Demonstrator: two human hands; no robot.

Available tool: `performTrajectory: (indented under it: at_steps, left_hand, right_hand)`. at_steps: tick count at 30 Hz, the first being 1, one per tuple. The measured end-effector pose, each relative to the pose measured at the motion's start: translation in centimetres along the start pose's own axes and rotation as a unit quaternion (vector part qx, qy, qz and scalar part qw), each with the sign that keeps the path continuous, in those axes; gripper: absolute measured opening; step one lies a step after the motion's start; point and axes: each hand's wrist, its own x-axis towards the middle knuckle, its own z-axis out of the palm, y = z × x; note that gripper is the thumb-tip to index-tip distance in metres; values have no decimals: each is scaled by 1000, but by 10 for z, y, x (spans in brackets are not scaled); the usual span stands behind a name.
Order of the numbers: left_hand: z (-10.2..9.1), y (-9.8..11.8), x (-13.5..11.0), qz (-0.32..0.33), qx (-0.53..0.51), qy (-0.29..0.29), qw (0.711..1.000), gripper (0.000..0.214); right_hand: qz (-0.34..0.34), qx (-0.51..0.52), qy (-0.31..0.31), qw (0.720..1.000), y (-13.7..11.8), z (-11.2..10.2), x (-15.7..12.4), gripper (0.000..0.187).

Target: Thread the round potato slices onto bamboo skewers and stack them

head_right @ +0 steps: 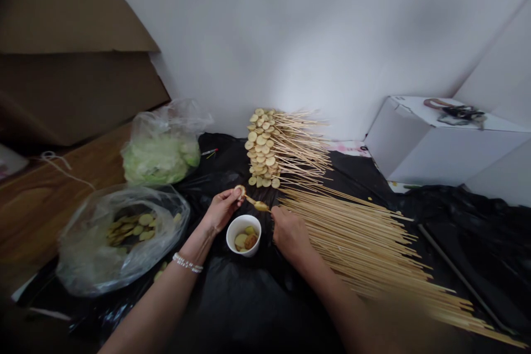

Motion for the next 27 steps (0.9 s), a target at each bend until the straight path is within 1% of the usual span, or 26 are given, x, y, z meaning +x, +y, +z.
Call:
performTrajectory:
  at_steps: [7, 9, 13, 17, 20, 24, 27]
  left_hand:
    - [0, 1, -1, 3, 4, -6, 1000, 33]
    - [1, 1, -1, 2, 4, -7, 1000, 33]
    - [2, 1, -1, 2, 0, -8, 1000, 32]
    - [1, 1, -2, 3, 2, -12, 1000, 31]
    - [1, 0, -1, -1, 5, -11, 1000, 31]
    - [0, -2, 0, 2, 10, -12, 1000, 31]
    - [-1, -3, 0, 2, 13, -13, 1000, 30]
  right_hand:
    - [9, 85, -25, 996, 3, -1, 4, 24]
    - [11, 82, -13, 997, 2, -1, 3, 24]
    - [1, 34, 19, 999, 0, 0, 1, 24]
    - [-6, 19, 16, 1000, 1, 2, 0, 25]
    - [1, 42, 2, 999, 3, 2, 2, 24]
    - [15, 102, -21, 994, 3, 1, 4, 24]
    - [21, 112, -13, 993, 3, 0, 4, 25]
